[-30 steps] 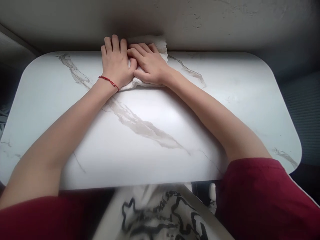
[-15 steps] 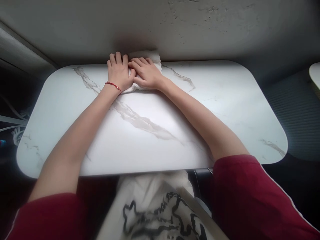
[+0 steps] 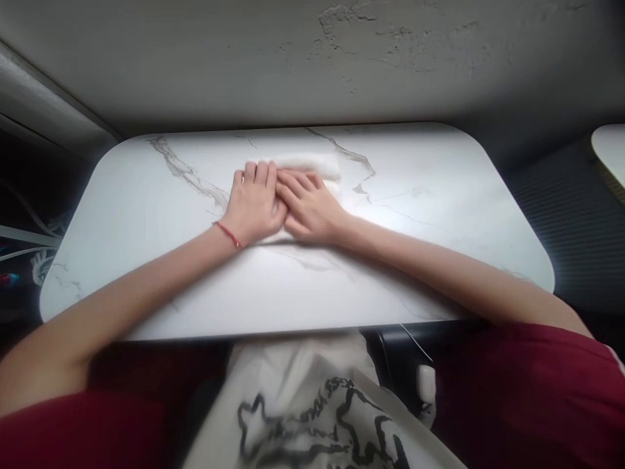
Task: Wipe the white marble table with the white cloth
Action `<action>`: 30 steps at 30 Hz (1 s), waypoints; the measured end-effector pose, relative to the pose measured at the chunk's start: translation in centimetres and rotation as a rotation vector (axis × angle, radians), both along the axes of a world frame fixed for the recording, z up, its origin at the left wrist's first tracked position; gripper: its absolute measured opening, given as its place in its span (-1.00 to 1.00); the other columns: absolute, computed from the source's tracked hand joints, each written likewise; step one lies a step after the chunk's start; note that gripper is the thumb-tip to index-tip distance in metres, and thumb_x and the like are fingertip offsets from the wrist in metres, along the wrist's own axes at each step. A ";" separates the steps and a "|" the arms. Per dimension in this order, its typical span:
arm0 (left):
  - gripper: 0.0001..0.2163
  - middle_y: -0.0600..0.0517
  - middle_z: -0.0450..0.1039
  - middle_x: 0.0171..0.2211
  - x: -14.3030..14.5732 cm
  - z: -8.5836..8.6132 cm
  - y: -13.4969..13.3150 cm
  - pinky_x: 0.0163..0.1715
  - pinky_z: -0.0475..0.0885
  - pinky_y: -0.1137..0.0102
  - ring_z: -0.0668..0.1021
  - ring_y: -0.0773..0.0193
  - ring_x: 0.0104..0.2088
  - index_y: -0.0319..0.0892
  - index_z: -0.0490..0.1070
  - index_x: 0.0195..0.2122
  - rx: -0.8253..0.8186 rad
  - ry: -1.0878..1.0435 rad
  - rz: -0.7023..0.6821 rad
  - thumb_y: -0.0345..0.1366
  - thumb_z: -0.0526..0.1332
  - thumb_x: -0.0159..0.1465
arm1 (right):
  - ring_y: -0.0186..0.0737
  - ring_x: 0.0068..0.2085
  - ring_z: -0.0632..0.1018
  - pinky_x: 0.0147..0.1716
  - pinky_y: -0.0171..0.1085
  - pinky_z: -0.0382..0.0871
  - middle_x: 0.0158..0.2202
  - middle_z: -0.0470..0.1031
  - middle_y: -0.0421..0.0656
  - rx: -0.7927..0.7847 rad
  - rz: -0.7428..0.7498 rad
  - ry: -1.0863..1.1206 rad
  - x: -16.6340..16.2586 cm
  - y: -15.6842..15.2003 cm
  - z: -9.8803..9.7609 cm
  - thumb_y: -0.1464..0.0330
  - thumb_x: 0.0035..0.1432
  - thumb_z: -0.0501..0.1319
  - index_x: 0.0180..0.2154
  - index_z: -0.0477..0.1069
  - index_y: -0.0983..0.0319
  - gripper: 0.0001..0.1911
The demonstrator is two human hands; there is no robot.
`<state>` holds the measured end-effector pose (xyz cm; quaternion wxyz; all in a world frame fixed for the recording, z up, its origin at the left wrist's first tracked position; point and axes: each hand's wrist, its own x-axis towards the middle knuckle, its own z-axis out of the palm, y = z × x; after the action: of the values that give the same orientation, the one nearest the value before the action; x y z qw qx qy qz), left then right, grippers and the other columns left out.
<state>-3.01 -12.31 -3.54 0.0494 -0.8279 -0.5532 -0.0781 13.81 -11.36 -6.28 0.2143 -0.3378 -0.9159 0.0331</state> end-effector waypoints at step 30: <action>-0.50 -0.28 0.25 0.27 7.8 -0.5 11.8 0.18 0.18 -0.06 0.26 -0.24 0.26 -0.27 0.29 0.27 -0.044 -0.138 -0.004 -0.15 -0.01 0.37 | 0.18 0.28 0.36 0.26 0.21 0.22 0.28 0.38 0.02 -0.028 -0.175 -0.018 7.2 11.1 -0.6 0.29 0.23 -0.03 0.23 0.30 0.19 -0.44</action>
<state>4.82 -0.55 -4.08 -0.0074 -0.8225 -0.5553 -0.1230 20.99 -0.30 -6.93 0.2033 -0.4200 -0.8841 0.0240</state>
